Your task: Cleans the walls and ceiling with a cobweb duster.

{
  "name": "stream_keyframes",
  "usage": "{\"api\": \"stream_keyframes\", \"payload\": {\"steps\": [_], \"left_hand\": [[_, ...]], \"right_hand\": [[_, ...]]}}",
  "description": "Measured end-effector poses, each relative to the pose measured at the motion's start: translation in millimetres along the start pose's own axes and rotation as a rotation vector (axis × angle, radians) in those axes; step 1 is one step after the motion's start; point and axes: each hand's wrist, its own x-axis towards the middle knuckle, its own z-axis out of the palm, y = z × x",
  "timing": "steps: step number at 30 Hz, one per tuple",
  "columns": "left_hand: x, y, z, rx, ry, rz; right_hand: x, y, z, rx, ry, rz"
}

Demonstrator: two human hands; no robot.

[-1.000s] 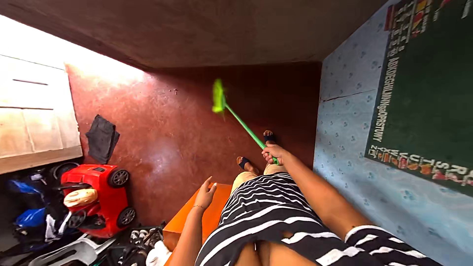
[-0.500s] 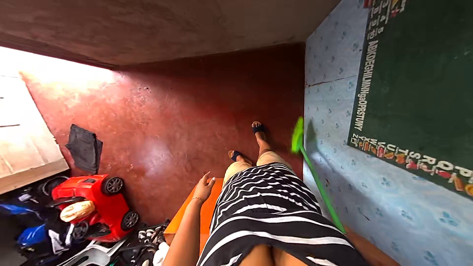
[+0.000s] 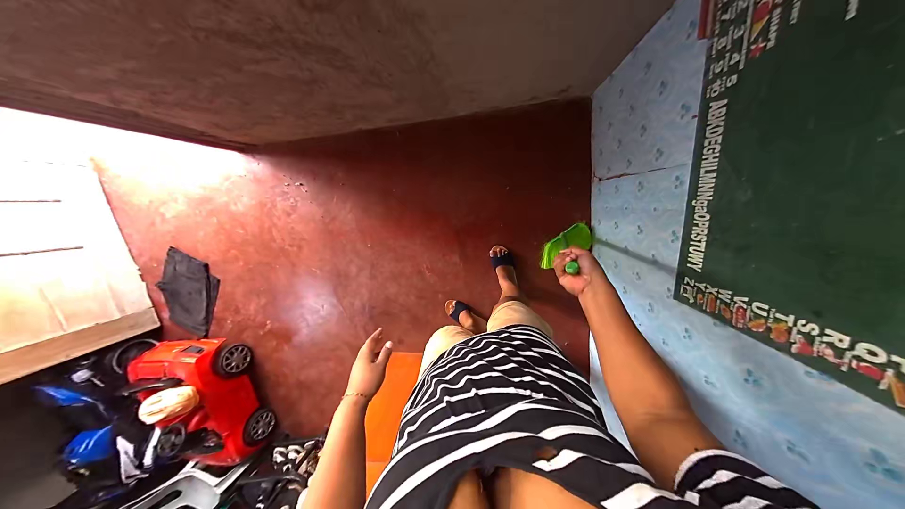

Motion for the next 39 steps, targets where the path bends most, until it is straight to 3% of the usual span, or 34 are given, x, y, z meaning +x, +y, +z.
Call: {"api": "stream_keyframes", "payload": {"steps": [5,10,13,16,20,24,28,31,35,37,39], "left_hand": [[-12,-27,21,0.024,-0.101,-0.058],[-22,-44,33,-0.003,-0.111,-0.123],[-27,-43,29,-0.033,-0.083,-0.141],[-30,-40,27,-0.083,-0.03,-0.133],[-18,-33,34,-0.044,-0.083,-0.133],[-5,-20,40,0.022,-0.159,-0.091],[7,-6,29,-0.044,-0.097,-0.045],[10,-12,21,-0.128,-0.058,-0.054],[12,-41,25,-0.183,-0.092,-0.123],[11,-57,28,-0.172,-0.136,-0.182],[12,-73,28,-0.131,-0.194,-0.212]], "right_hand": [[8,0,39,-0.446,0.023,-0.032],[49,-41,58,-0.651,-0.02,-0.14],[71,-64,79,-0.93,0.037,-0.173],[79,-38,97,-1.308,0.081,-0.146],[72,29,95,-1.561,0.035,-0.02],[61,37,104,-1.459,-0.134,0.059],[35,1,81,-1.51,-0.223,-0.079],[-21,-17,27,-1.603,-0.111,-0.203],[-92,-15,-25,-1.452,0.185,-0.251],[-80,-14,-22,-1.314,0.234,-0.28],[-37,-15,11,-1.206,0.185,-0.288]]}}
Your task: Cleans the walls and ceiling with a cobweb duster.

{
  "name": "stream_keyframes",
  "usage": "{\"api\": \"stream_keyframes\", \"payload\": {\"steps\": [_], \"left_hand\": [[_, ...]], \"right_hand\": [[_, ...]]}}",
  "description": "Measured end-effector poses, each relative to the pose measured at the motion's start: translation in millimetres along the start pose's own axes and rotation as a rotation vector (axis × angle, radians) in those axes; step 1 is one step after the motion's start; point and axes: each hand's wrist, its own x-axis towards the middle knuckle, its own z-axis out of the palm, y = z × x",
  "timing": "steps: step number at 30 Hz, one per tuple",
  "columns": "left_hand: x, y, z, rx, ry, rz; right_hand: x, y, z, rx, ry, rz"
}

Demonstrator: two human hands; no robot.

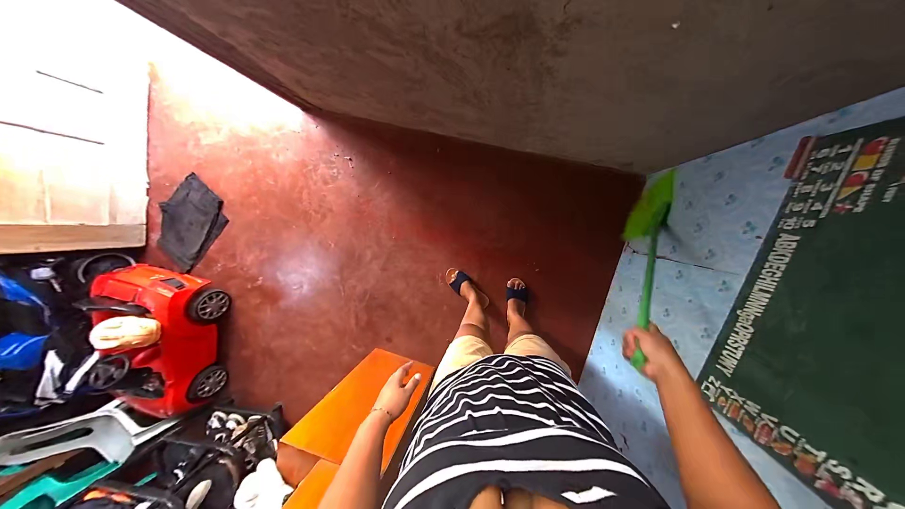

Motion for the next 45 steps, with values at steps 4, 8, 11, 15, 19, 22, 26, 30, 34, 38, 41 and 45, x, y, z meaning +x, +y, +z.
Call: {"api": "stream_keyframes", "payload": {"steps": [4,8,11,15,19,22,26,30,34,38,41,45], "left_hand": [[3,-13,-23,0.04,-0.026,-0.019],[3,-12,-65,-0.08,0.107,0.019],[14,-8,-91,-0.072,0.09,0.021],[28,6,-113,0.006,0.085,0.045],[33,29,-116,0.029,0.069,0.076],[32,47,-110,0.063,0.076,0.082],[15,77,-90,0.055,0.116,0.087],[12,105,-52,0.153,0.048,0.083],[52,136,-3,0.244,-0.09,0.103],[139,157,53,0.48,-0.263,0.04],[214,163,97,0.634,-0.379,-0.168],[264,157,147,0.841,-0.141,-0.379]], "right_hand": [[71,-78,103,-0.073,-0.118,0.027],[70,-82,137,-0.377,-0.269,0.064],[33,-67,84,-0.296,-0.29,-0.045],[-41,-29,35,-0.127,-0.186,-0.039],[-72,14,24,0.155,-0.008,0.022],[-31,12,29,0.236,0.018,0.076],[31,-45,79,0.102,-0.097,0.132],[78,-55,147,0.052,-0.272,0.106],[83,-31,166,-0.141,-0.551,0.143],[81,50,131,0.056,-0.55,0.032],[37,116,103,-0.027,-0.374,-0.096],[-6,160,84,-0.092,-0.007,-0.073]]}}
